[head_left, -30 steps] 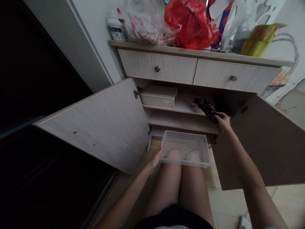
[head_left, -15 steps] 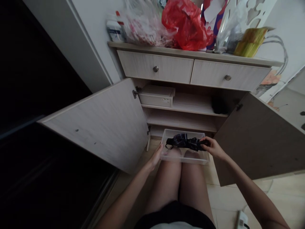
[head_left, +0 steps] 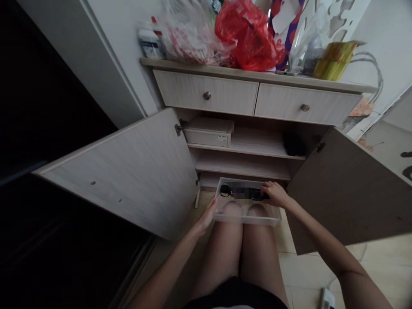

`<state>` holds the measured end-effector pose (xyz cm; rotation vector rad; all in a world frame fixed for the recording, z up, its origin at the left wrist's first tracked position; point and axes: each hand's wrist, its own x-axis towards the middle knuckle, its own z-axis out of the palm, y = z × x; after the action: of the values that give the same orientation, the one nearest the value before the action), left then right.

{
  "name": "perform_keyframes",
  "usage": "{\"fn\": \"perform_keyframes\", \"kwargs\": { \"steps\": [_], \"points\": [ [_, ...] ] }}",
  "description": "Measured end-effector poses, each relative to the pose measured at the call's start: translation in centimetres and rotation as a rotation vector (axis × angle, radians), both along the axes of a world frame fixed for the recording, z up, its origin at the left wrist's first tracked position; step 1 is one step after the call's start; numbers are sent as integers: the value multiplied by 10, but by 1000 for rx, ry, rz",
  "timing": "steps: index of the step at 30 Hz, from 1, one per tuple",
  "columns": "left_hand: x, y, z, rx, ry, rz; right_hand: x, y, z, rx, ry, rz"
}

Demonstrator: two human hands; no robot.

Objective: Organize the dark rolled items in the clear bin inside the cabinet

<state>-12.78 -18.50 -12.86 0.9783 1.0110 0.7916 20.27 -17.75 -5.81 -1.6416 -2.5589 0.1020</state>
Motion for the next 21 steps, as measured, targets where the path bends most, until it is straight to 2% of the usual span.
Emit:
{"fn": "perform_keyframes", "kwargs": {
  "steps": [2,3,7,10,14,18,21],
  "points": [
    [1,0,1,-3,33,30,13,22,13,12,57,-39],
    [2,0,1,-5,41,40,24,36,20,54,84,-122],
    [2,2,-1,-17,51,53,76,100,44,326,52,-670],
    [0,3,-3,-19,60,71,107,135,46,293,43,-887],
    [-3,2,-5,13,26,76,121,152,32,170,121,-970],
    [-4,4,-7,19,26,32,118,154,15,278,225,-1005],
    [-4,7,-11,24,43,43,116,151,11,345,365,-1023]
  ]
}}
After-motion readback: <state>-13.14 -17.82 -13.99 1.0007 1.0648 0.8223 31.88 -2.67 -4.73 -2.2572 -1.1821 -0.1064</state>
